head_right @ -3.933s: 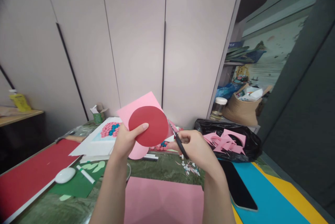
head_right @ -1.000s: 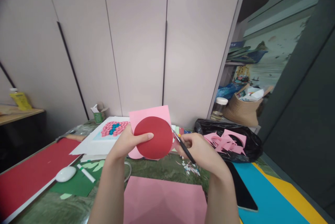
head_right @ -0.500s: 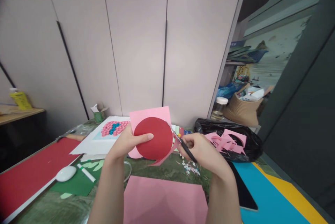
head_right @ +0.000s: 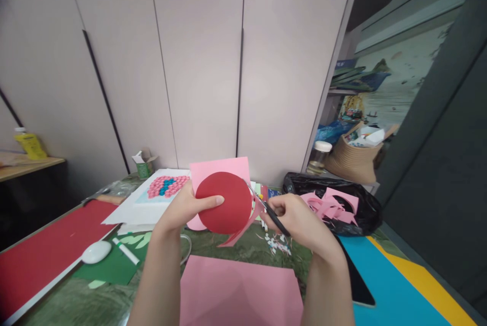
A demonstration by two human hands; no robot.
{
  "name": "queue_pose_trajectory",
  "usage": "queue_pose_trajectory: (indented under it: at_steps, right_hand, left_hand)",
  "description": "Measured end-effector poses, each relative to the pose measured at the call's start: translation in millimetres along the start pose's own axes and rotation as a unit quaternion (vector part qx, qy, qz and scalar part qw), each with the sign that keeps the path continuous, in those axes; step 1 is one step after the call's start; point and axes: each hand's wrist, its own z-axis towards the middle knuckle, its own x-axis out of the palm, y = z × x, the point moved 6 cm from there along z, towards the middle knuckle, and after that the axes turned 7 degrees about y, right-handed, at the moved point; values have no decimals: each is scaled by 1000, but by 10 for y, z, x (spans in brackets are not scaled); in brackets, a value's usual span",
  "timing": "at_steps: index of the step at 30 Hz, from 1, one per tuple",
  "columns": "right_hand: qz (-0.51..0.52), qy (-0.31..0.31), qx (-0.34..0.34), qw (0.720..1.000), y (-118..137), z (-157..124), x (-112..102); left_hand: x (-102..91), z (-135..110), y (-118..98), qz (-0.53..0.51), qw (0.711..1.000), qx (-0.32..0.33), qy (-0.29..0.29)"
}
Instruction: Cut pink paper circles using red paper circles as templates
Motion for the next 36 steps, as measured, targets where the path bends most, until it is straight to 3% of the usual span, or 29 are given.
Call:
queue_pose_trajectory:
  at_steps: [8, 14, 19, 24, 26, 31, 34, 36]
  right_hand:
    - [22, 7, 29, 999, -69, 28, -7]
    - [31, 69, 43, 996, -100, -35, -46]
    - [45, 71, 29, 996, -149, -88, -111]
    - [72, 138, 15, 988, -294, -146, -99]
    - [111, 110, -27, 987, -287, -143, -152]
    - [229, -90, -154, 957, -48, -23, -247]
    - [249, -154, -142, 946, 80, 105, -130]
    - [274, -147, -129, 942, 135, 178, -31]
  left_hand:
    - [-6, 17, 23, -10, 1000, 3, -11]
    - [7, 32, 15, -20, 1000, 1, -9]
    - [48, 40, 18, -30, 999, 1, 14]
    - [30, 39, 34, -32, 999, 1, 8]
    - [32, 42, 35, -26, 1000, -3, 13]
    - [104, 59, 23, 19, 999, -9, 37]
    - [173, 64, 11, 37, 997, -3, 66]
    - [199, 60, -5, 36, 996, 5, 80]
